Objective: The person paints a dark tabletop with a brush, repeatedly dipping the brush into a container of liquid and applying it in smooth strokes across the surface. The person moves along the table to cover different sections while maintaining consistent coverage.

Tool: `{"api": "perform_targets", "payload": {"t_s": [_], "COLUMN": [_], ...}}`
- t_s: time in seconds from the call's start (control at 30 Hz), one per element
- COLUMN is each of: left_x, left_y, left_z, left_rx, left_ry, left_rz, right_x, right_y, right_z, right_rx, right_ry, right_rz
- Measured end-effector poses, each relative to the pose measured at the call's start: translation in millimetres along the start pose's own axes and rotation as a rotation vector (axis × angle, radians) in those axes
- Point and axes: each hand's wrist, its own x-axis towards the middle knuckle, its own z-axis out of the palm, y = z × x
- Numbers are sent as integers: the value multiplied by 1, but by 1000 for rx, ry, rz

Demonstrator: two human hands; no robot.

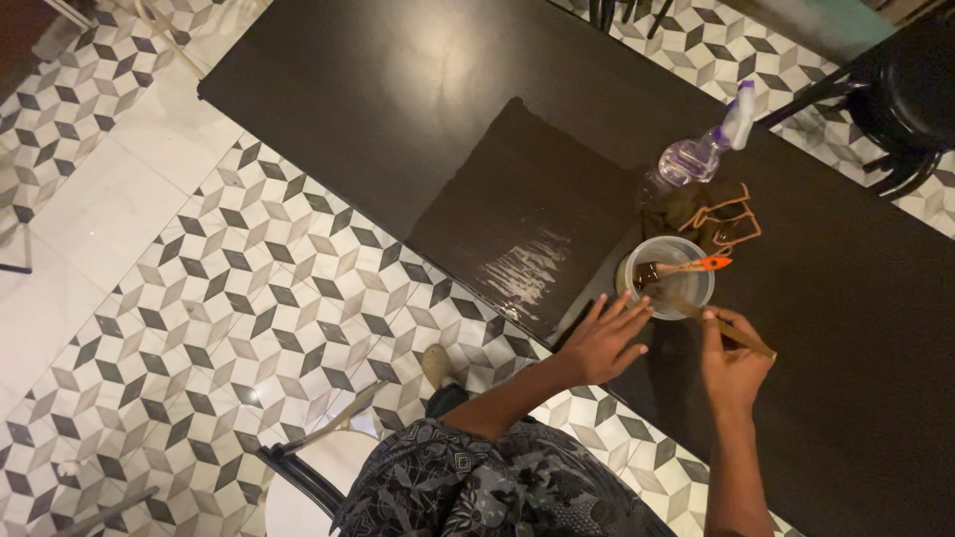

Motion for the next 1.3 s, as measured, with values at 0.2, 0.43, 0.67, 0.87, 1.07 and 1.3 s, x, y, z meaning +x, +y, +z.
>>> {"api": "perform_targets", "payload": {"t_s": [0.2,0.43,0.67,0.87,1.07,1.3], "left_x": [-15,-41,-77,-101,-129,-148], "left_y": [-7,-12,-38,-73,-95,-106], "left_z": [0,-35,-64,-75,-88,-107], "left_rx": [2,12,63,93,95,93], "left_ry": [125,301,376,335,346,344], "left_rz": [43,-33,-130,-244,-259,-264], "right_x": [-7,-11,-5,2,-6,-30], "right_y": [-1,-16,-43,-53,-56,-67], "right_z": [-4,-2,44,105,139,142], "right_rx": [91,313,236,77,38,38], "right_ry": [21,225,27,-151,-206,-230], "right_rz": [-107,-124,-135,-358,-339,-250]}}
